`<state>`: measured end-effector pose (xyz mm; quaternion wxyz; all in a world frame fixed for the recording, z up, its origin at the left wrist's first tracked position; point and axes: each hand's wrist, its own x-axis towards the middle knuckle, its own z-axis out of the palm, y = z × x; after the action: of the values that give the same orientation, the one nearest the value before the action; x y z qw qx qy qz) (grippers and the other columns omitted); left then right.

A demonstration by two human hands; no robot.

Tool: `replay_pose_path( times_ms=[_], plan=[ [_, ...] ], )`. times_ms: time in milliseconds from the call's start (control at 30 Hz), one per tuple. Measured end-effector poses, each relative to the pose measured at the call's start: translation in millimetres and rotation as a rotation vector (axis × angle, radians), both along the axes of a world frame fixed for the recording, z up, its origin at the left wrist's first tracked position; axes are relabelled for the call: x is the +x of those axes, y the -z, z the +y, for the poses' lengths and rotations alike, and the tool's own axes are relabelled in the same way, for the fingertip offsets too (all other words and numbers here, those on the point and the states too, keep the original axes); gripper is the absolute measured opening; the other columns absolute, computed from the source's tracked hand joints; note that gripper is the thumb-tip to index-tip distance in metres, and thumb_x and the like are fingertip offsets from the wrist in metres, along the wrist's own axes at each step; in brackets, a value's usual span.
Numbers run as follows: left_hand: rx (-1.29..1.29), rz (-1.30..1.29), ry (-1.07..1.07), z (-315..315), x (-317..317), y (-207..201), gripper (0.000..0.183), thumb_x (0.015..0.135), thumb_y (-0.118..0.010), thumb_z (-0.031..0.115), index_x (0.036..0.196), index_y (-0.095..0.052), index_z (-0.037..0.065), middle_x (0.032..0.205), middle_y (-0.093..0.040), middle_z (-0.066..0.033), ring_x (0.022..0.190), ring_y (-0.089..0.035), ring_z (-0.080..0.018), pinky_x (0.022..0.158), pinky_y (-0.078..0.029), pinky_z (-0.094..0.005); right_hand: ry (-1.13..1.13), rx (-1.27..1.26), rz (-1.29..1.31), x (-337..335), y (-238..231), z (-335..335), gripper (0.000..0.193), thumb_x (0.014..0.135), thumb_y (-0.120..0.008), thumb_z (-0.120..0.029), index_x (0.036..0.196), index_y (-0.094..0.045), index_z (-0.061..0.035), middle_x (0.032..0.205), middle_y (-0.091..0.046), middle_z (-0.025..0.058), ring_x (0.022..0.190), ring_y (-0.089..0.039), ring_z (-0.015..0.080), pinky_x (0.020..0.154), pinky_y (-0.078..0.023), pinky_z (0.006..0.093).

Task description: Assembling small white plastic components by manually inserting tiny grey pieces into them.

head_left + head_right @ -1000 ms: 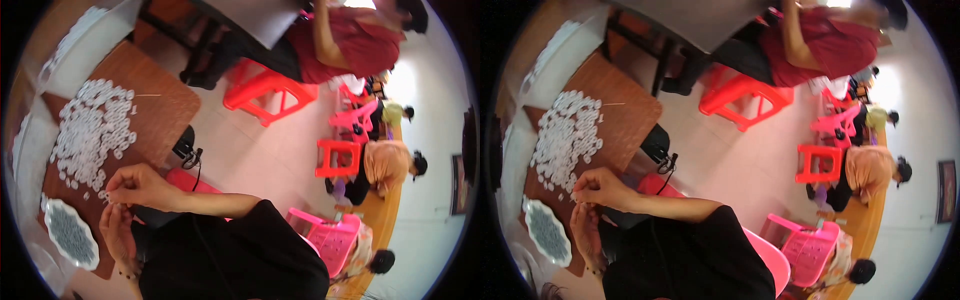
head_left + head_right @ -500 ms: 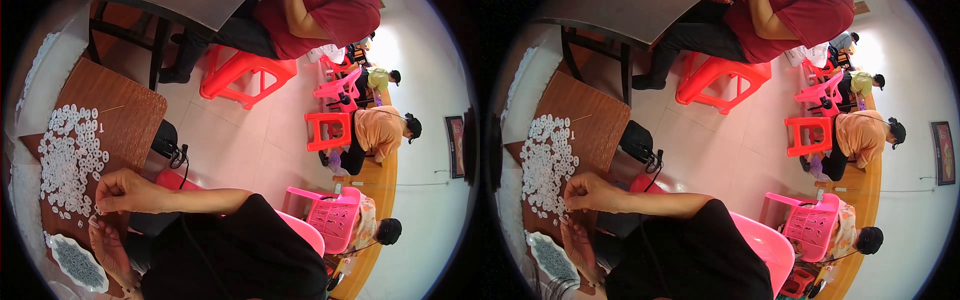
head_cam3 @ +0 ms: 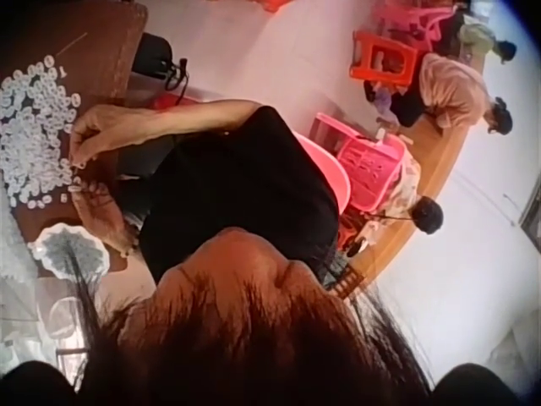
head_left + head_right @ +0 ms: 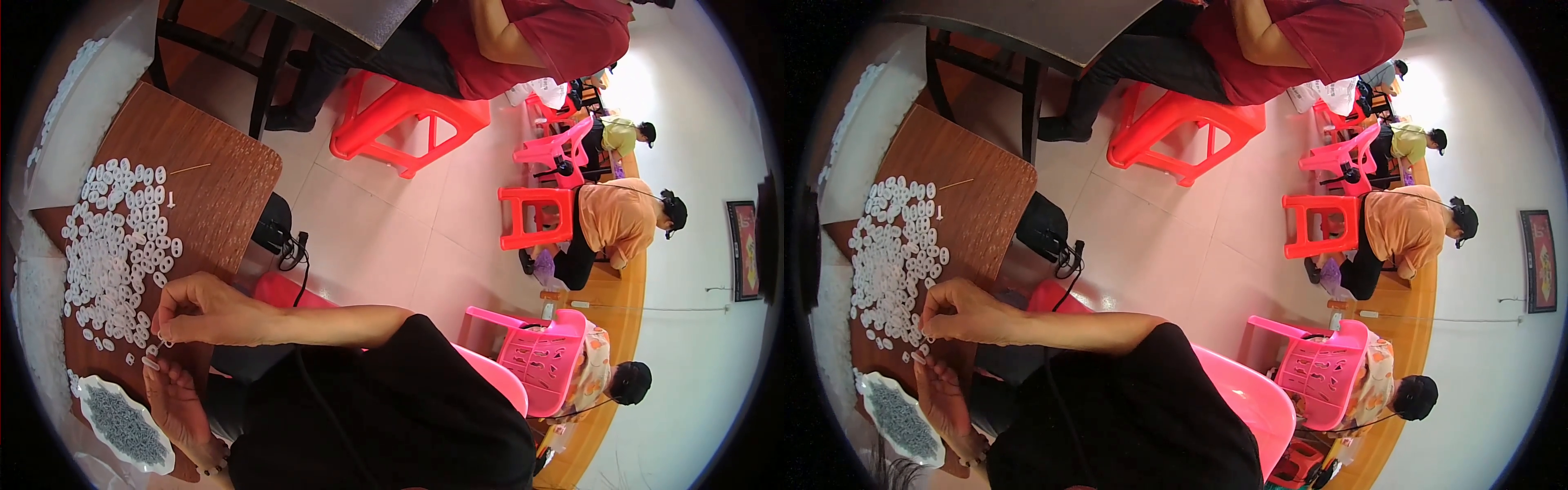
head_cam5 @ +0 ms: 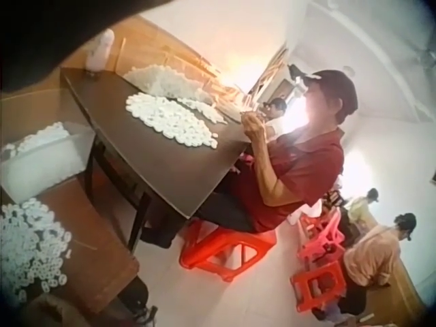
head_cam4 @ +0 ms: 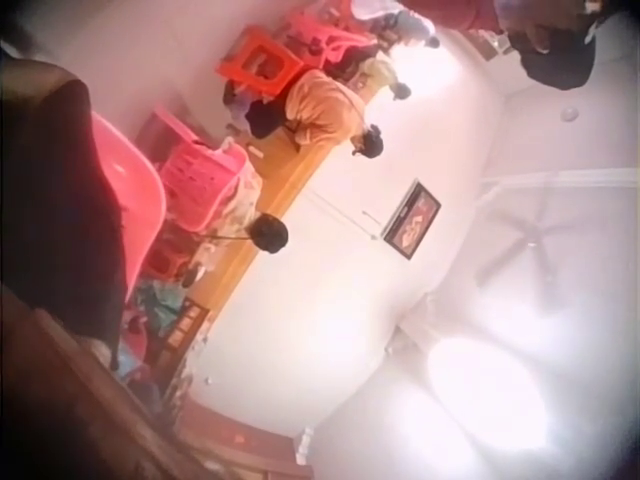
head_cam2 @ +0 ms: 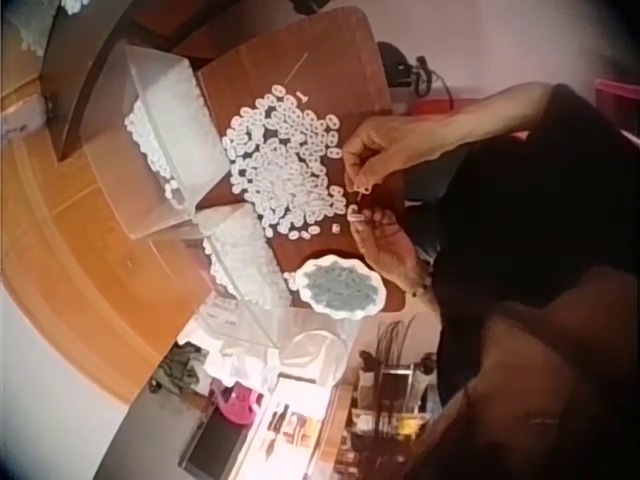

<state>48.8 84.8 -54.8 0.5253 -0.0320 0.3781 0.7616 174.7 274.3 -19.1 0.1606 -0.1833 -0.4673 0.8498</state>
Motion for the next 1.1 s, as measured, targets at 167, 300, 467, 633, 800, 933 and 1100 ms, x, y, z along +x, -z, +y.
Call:
replay_pose_path(
  times_ms=[167, 300, 467, 633, 800, 933, 1100],
  plan=[
    [-0.11, 0.01, -0.122, -14.0, -1.7, -9.6, 0.03, 0.096, -0.056, 0.014, 0.122, -0.052, 0.001, 0.105, -0.059, -0.0073, 0.089, -0.054, -0.0149, 0.079, -0.046, -0.0252, -0.042, -0.001, 0.062, -13.3, 3.7, -11.1, 0.014, 0.086, -0.065, -0.012, 0.083, -0.059, 0.0007, 0.095, -0.066, 0.009, 0.09, -0.06, 0.0118, 0.082, -0.049, 0.0271],
    [-0.064, 0.042, -0.162, -8.3, 6.9, -15.0, 0.029, 0.093, -0.06, 0.014, 0.118, -0.055, 0.0, 0.103, -0.061, -0.0087, 0.09, -0.058, -0.015, 0.077, -0.049, -0.0243, -0.076, 0.24, -0.062, -14.0, 6.4, -12.0, 0.011, 0.088, -0.066, -0.012, 0.087, -0.062, -0.0013, 0.108, -0.066, 0.0126, 0.094, -0.06, 0.0135, 0.081, -0.05, 0.0283],
    [-0.093, -0.07, -0.212, 4.6, 10.7, -33.7, 0.025, 0.093, -0.061, 0.016, 0.113, -0.06, 0.0, 0.094, -0.065, -0.0064, 0.081, -0.062, -0.0134, 0.073, -0.051, -0.0244, -0.175, 0.003, -0.101, -17.8, -2.8, -14.9, 0.005, 0.088, -0.063, -0.007, 0.09, -0.061, -0.0023, 0.122, -0.06, 0.0188, 0.101, -0.058, 0.0152, 0.091, -0.046, 0.0302],
    [-0.105, -0.142, -0.162, -4.5, 17.2, -39.5, 0.02, 0.092, -0.063, 0.017, 0.106, -0.066, 0.002, 0.091, -0.067, -0.0054, 0.078, -0.061, -0.0104, 0.074, -0.051, -0.0243, -0.169, -0.03, -0.126, -23.7, -11.2, -26.5, 0.006, 0.088, -0.062, -0.006, 0.088, -0.06, -0.0007, 0.122, -0.059, 0.0249, 0.105, -0.058, 0.018, 0.096, -0.044, 0.0334],
    [-0.119, -0.092, -0.141, -4.5, 18.1, -36.9, 0.02, 0.093, -0.063, 0.017, 0.106, -0.066, 0.002, 0.092, -0.067, -0.0053, 0.079, -0.061, -0.0098, 0.076, -0.05, -0.0242, -0.173, -0.004, -0.13, -24.9, -9.9, -30.1, 0.006, 0.089, -0.061, -0.005, 0.088, -0.058, 0.0004, 0.119, -0.059, 0.027, 0.104, -0.059, 0.0187, 0.096, -0.045, 0.0337],
    [-0.124, -0.057, -0.131, -3.4, 19.8, -37.4, 0.02, 0.093, -0.063, 0.017, 0.106, -0.066, 0.002, 0.093, -0.067, -0.005, 0.08, -0.061, -0.0094, 0.076, -0.05, -0.0242, -0.149, -0.006, -0.124, -23.8, -9.2, -34.6, 0.004, 0.09, -0.059, -0.002, 0.088, -0.057, 0.0006, 0.117, -0.061, 0.0267, 0.101, -0.061, 0.0182, 0.092, -0.048, 0.0324],
    [-0.124, -0.058, -0.144, -2.4, 23.6, -36.1, 0.02, 0.093, -0.063, 0.017, 0.106, -0.066, 0.002, 0.094, -0.068, -0.0043, 0.08, -0.061, -0.009, 0.076, -0.05, -0.0238, -0.128, 0.024, -0.104, -21.9, -9.8, -36.8, 0.004, 0.09, -0.058, -0.002, 0.088, -0.056, 0.001, 0.115, -0.061, 0.026, 0.097, -0.062, 0.0178, 0.09, -0.05, 0.0329]
  ],
)
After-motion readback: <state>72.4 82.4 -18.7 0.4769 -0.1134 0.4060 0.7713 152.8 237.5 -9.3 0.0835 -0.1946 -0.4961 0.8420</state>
